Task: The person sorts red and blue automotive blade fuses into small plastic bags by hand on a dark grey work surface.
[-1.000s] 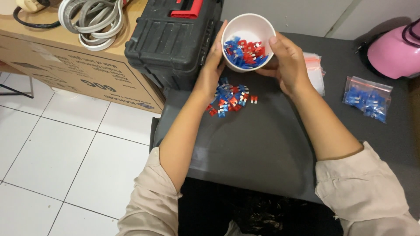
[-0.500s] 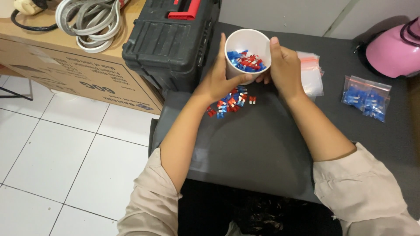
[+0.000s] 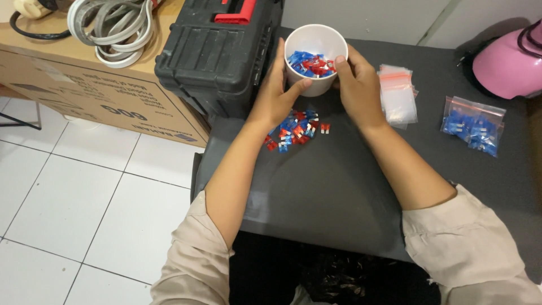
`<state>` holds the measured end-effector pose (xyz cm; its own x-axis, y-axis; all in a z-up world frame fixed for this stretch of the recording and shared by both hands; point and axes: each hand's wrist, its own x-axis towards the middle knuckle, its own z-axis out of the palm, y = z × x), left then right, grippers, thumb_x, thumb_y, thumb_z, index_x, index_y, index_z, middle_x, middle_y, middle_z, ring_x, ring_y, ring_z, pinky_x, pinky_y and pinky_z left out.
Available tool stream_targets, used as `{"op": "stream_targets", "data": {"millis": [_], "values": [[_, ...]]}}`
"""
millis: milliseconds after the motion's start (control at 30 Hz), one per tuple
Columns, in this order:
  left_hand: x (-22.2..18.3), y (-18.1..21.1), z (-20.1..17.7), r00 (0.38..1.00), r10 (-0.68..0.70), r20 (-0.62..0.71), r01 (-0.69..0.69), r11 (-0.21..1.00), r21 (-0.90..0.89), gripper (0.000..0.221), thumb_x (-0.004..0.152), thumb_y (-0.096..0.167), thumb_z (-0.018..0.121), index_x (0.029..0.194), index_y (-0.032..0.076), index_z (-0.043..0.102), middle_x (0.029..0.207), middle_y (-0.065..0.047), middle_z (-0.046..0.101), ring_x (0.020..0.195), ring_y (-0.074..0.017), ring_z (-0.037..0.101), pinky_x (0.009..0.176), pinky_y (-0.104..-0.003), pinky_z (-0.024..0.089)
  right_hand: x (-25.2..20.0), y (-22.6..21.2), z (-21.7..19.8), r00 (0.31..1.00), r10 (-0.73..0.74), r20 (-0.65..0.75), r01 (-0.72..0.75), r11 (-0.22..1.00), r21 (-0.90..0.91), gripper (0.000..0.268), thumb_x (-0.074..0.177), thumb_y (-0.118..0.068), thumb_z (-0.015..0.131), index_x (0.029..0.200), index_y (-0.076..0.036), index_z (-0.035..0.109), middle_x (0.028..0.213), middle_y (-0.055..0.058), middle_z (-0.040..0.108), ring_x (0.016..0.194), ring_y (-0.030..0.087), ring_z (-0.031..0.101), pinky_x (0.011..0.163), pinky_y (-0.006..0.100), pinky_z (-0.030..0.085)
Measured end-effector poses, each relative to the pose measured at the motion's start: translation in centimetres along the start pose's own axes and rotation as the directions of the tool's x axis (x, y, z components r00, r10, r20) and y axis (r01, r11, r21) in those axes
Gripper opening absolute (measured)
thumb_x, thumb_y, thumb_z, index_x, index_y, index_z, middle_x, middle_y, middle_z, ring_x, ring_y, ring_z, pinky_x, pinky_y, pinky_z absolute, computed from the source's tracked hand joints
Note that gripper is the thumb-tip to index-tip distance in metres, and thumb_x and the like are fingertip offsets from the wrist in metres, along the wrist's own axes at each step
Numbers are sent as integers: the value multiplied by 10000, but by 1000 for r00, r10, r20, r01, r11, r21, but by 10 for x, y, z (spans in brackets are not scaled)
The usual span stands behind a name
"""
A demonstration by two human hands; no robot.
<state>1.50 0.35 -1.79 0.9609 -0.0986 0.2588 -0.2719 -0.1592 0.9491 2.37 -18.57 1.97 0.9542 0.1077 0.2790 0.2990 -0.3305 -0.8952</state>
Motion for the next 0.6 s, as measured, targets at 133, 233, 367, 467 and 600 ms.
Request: {"op": "stream_targets", "data": {"millis": [133,233,367,467,600], "values": [[0,3,1,1000,-14,-16,14,999,37,963,947,455,663,1623,162,41,1675,-167,311,1544,-307,334,1204,-404,338,-3,-6,0,999,-18,33,14,994,113,452,1040,-320,438,1445,-152,550,1287,69,688,1172,185,665,893,311,641],[-1,0,1,999,20,-31,-20,1000,-9,939,954,427,684,1622,152,83,1681,-158,286,1544,-295,341,1220,-397,364,-5,-10,-1,1000,14,10,-14,1000,-14,472,1048,-355,431,1445,-173,610,914,-56,629,779,63,502,699,243,418],[-2,5,2,998,20,-52,-16,997,76,938,953,451,662,1618,122,88,1686,-173,260,1555,-311,301,1226,-414,320,-2,-6,-1,997,66,45,-73,986,152,468,1026,-363,464,1434,-156,560,1282,42,682,1181,158,653,906,290,619],[-4,0,2,995,78,-56,-67,981,184,921,980,451,644,1619,101,79,1694,-198,226,1575,-337,252,1254,-440,275,1,4,-1,998,39,40,-46,981,189,470,1024,-319,503,1449,-120,513,1358,74,639,1233,178,631,908,283,607],[-18,8,-4,987,159,-4,-150,937,316,857,1044,431,569,1622,63,54,1722,-191,93,1616,-318,89,1310,-440,149,5,14,-7,998,-24,-53,28,996,87,554,1002,-212,613,1511,-94,429,1543,175,494,1316,280,618,1025,336,523]]}}
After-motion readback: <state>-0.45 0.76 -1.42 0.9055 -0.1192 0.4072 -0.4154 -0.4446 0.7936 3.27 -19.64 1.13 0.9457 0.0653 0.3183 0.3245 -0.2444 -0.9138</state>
